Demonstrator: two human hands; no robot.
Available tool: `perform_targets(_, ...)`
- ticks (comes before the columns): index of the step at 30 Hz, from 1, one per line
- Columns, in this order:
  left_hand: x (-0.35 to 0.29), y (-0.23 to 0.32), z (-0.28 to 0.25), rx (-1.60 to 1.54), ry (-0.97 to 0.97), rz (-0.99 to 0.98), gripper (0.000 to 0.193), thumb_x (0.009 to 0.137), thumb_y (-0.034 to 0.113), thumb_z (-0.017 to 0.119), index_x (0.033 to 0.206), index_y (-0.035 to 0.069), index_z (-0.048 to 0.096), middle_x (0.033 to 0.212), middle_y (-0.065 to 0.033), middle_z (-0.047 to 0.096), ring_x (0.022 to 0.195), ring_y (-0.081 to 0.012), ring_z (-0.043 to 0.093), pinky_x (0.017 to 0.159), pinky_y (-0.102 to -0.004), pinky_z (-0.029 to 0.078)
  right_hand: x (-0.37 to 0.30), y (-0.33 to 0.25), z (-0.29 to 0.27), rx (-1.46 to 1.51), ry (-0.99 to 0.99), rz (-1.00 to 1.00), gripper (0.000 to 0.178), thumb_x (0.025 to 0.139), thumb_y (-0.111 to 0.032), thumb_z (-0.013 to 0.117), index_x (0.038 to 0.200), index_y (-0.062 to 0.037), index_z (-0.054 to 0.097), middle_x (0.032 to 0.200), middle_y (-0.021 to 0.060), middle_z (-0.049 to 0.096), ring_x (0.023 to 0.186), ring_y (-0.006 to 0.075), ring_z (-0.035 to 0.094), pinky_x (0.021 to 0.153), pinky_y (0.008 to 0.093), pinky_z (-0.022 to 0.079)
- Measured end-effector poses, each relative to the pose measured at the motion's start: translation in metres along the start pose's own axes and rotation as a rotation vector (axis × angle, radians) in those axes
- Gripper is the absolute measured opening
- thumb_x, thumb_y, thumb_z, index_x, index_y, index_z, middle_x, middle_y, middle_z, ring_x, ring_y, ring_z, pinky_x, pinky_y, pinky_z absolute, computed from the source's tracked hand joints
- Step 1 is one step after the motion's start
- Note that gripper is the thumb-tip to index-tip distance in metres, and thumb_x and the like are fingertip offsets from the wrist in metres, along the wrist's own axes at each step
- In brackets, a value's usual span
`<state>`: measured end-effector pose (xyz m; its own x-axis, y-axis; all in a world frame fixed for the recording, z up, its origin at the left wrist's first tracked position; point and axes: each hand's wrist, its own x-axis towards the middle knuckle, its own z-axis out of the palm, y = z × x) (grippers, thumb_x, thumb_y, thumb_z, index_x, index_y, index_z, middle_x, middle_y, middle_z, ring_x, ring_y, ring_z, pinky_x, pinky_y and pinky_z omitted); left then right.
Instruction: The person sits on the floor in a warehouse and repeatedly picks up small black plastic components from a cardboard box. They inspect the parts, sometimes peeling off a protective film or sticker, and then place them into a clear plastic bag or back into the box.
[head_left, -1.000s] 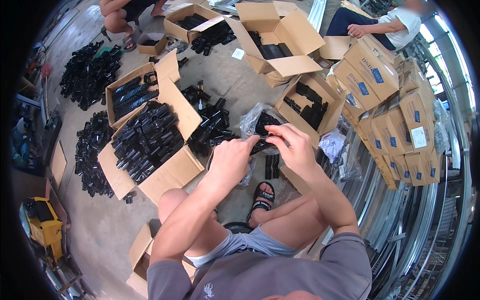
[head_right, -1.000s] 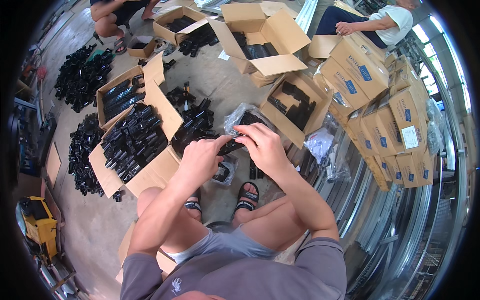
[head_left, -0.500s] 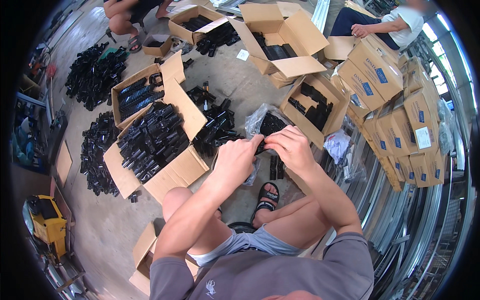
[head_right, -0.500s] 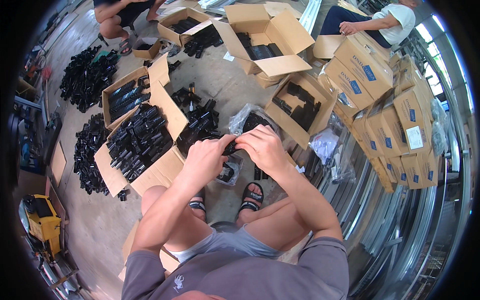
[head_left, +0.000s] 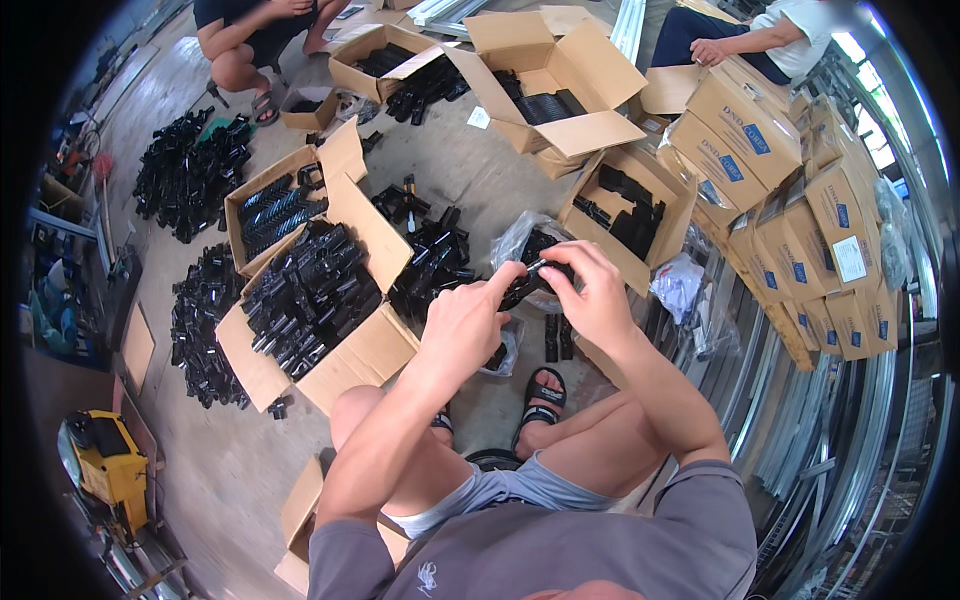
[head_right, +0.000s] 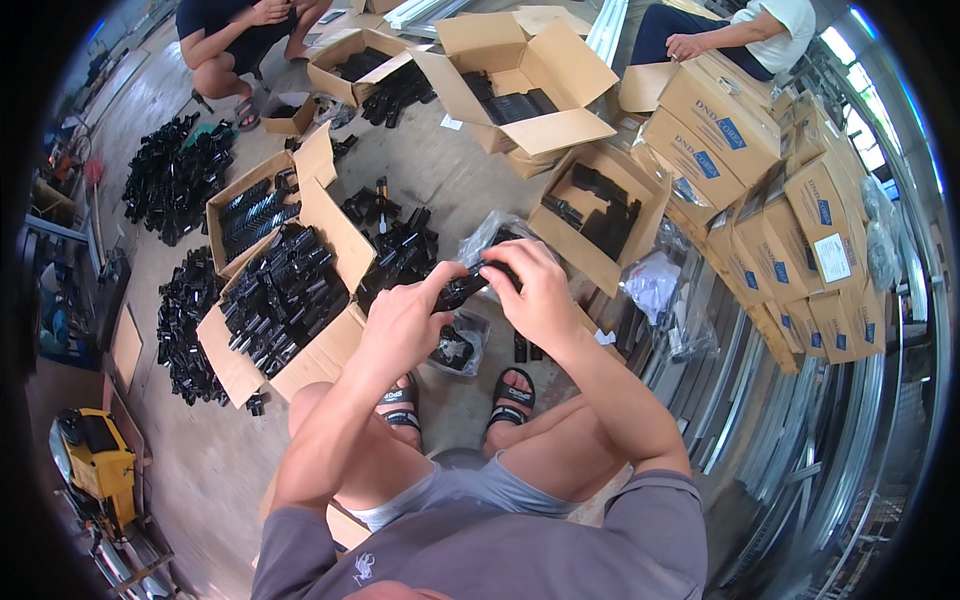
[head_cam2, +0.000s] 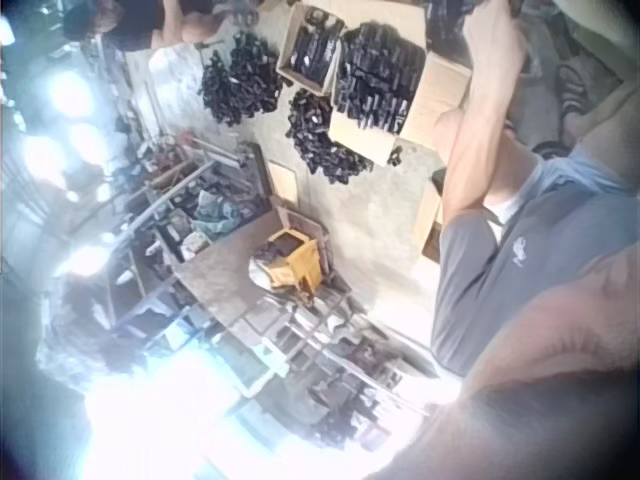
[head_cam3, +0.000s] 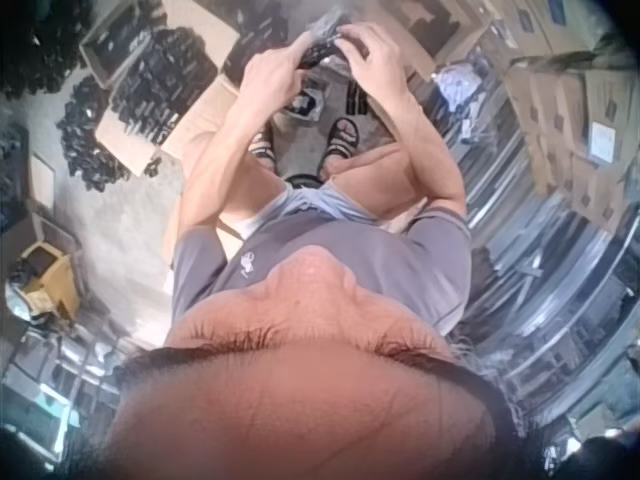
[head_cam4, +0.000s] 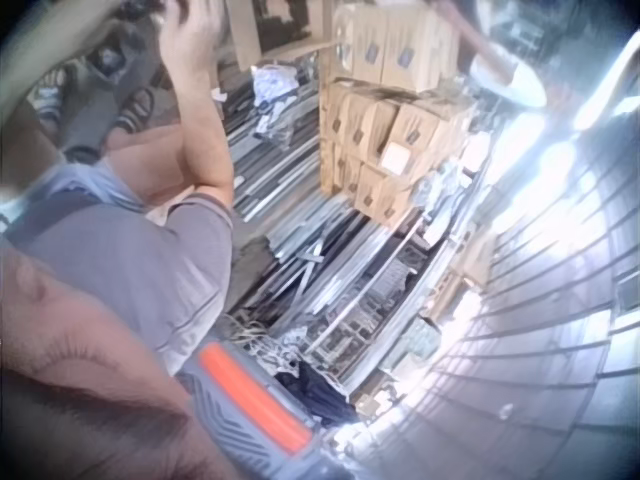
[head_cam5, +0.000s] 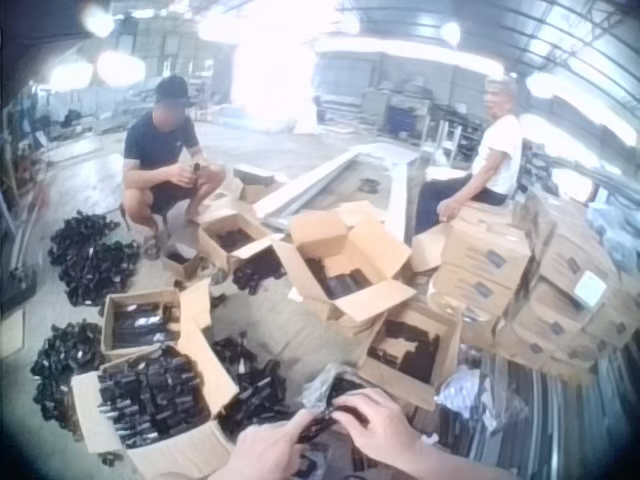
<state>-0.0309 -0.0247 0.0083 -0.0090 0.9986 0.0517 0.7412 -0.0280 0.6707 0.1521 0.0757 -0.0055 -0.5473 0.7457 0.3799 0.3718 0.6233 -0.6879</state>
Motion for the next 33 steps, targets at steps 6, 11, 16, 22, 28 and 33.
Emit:
perform_targets(6,0.001,-0.001,-0.005,-0.55,0.025,-0.157,0.055,0.082,-0.004,0.076,0.13,0.009,0.053,0.094,-0.0125,0.074,0.082,-0.0177,0.071,0.073,-0.0313,0.054,-0.006,0.032,0.005,0.531,0.017,0.483,0.028,0.104,-0.025,0.055,0.113,-0.0004,0.064,0.095,0.0054,0.069,0.085,0.0115,0.065,0.071,0.0261,0.051)
perform_targets(11,0.012,-0.01,-0.015,-1.361,0.029,-0.293,0.056,0.088,-0.001,0.072,0.138,0.01,0.048,0.11,-0.0181,0.07,0.094,-0.0225,0.07,0.086,-0.0346,0.058,-0.023,0.074,0.045,0.147,-0.191,0.519,0.026,0.096,-0.025,0.058,0.092,-0.002,0.069,0.077,0.0171,0.07,0.074,0.0265,0.071,0.068,0.0393,0.053)
perform_targets(16,0.014,-0.01,-0.021,-1.544,0.122,-0.297,0.057,0.088,0.0,0.072,0.139,0.013,0.048,0.11,-0.0211,0.069,0.094,-0.026,0.07,0.088,-0.0389,0.059,-0.075,0.122,0.128,-0.51,-1.116,0.206,0.024,0.086,-0.022,0.063,0.101,-0.0069,0.075,0.101,0.0186,0.073,0.096,0.0361,0.071,0.083,0.047,0.057)
perform_targets(22,0.006,-0.016,-0.026,-1.675,0.145,-0.19,0.062,0.088,0.001,0.072,0.142,0.015,0.046,0.113,-0.0225,0.068,0.098,-0.0283,0.07,0.088,-0.0402,0.06,-0.153,0.163,0.246,-0.413,-0.746,0.643,0.023,0.085,-0.013,0.059,0.099,-0.0022,0.074,0.112,0.0242,0.07,0.107,0.0382,0.068,0.09,0.0489,0.055)
perform_targets(28,-0.003,-0.026,-0.033,-1.659,0.179,-0.181,0.063,0.088,-0.002,0.072,0.142,0.014,0.046,0.116,-0.0223,0.067,0.101,-0.0281,0.069,0.091,-0.0404,0.059,-0.154,0.156,0.256,-0.413,-0.857,0.727,0.029,0.086,-0.012,0.062,0.112,-0.0044,0.073,0.121,0.021,0.068,0.114,0.0367,0.066,0.094,0.0462,0.055)
perform_targets(33,0.003,-0.021,-0.037,-1.647,0.181,-0.202,0.061,0.088,-0.001,0.072,0.141,0.013,0.046,0.113,-0.0205,0.068,0.099,-0.0265,0.069,0.091,-0.0399,0.058,-0.167,0.195,0.266,-0.366,-1.002,0.566,0.032,0.081,-0.008,0.064,0.112,-0.0016,0.071,0.115,0.0237,0.069,0.11,0.04,0.066,0.093,0.0477,0.054)
